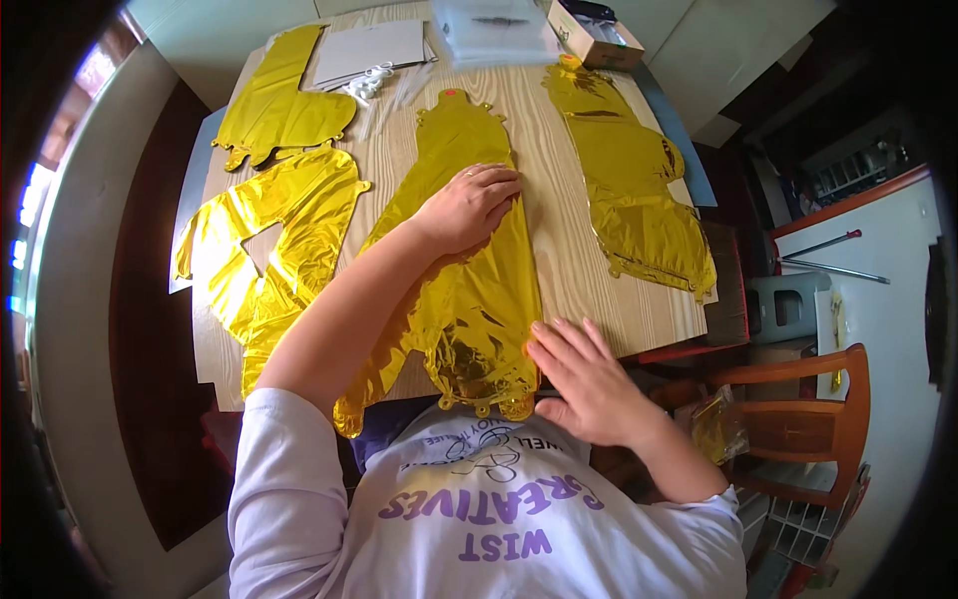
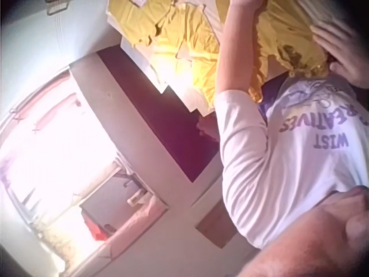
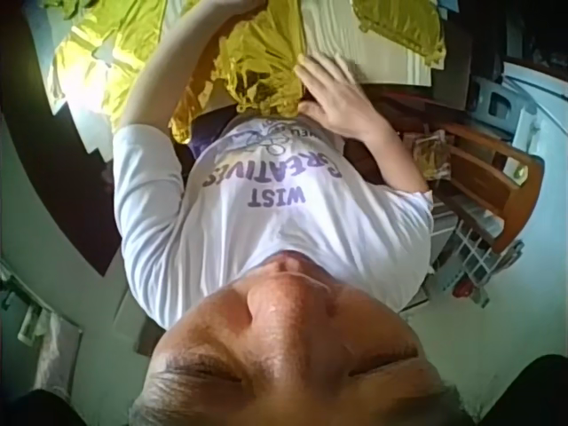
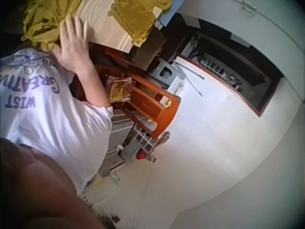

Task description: Folding gold-colored foil balloons and placing them into clear plastic sleeves with paper inserts.

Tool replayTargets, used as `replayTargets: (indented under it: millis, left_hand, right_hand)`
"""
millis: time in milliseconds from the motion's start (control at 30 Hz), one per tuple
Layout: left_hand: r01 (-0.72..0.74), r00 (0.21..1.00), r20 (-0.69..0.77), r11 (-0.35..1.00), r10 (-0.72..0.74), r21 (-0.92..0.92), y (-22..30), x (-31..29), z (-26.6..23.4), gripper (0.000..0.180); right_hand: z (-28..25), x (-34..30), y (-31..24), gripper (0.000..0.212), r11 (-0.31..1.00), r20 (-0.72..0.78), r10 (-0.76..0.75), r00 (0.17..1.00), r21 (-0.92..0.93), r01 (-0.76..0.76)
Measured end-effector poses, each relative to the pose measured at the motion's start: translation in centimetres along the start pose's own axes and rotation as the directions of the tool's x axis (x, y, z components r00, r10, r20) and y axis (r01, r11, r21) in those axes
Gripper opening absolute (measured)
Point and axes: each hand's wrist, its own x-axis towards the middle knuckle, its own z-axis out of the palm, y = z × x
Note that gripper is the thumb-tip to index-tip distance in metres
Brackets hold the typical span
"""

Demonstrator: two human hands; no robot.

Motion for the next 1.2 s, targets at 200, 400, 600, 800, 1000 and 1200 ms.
replayTargets:
  millis: [200,400,600,800,1000,1200]
  left_hand:
    - [-0.025,0.999,0.036,0.999,0.026,-0.033,-0.6,0.4,0.1,0.031]
    - [0.050,0.999,0.020,0.994,-0.048,-0.101,-0.1,0.4,-0.8,0.032]
    - [0.385,0.772,-0.345,0.825,-0.534,-0.415,1.3,-2.2,-7.1,0.027]
    - [0.643,0.645,-0.210,0.670,-0.735,-0.372,18.2,-19.9,-13.9,0.007]
    - [0.263,-0.153,0.559,-0.579,-0.815,-0.772,23.0,-26.9,-10.7,0.026]
    - [0.341,0.061,0.407,-0.364,-0.911,-0.867,20.6,-23.2,-10.6,0.017]
  right_hand:
    - [0.3,6.9,4.4,0.064,0.999,-0.306,-0.011,0.952,-0.037,-0.001]
    - [2.7,8.0,5.8,0.066,0.984,-0.256,-0.010,0.967,-0.176,-0.037]
    - [2.4,8.5,5.5,0.067,0.985,-0.206,0.035,0.978,-0.157,-0.068]
    - [-0.8,8.7,4.5,0.066,0.990,-0.130,0.066,0.989,-0.119,-0.081]
    - [-2.1,10.2,5.6,0.062,0.997,-0.162,-0.057,0.985,-0.059,0.048]
    - [-2.2,10.2,5.2,0.060,0.996,-0.159,-0.050,0.986,-0.081,0.037]
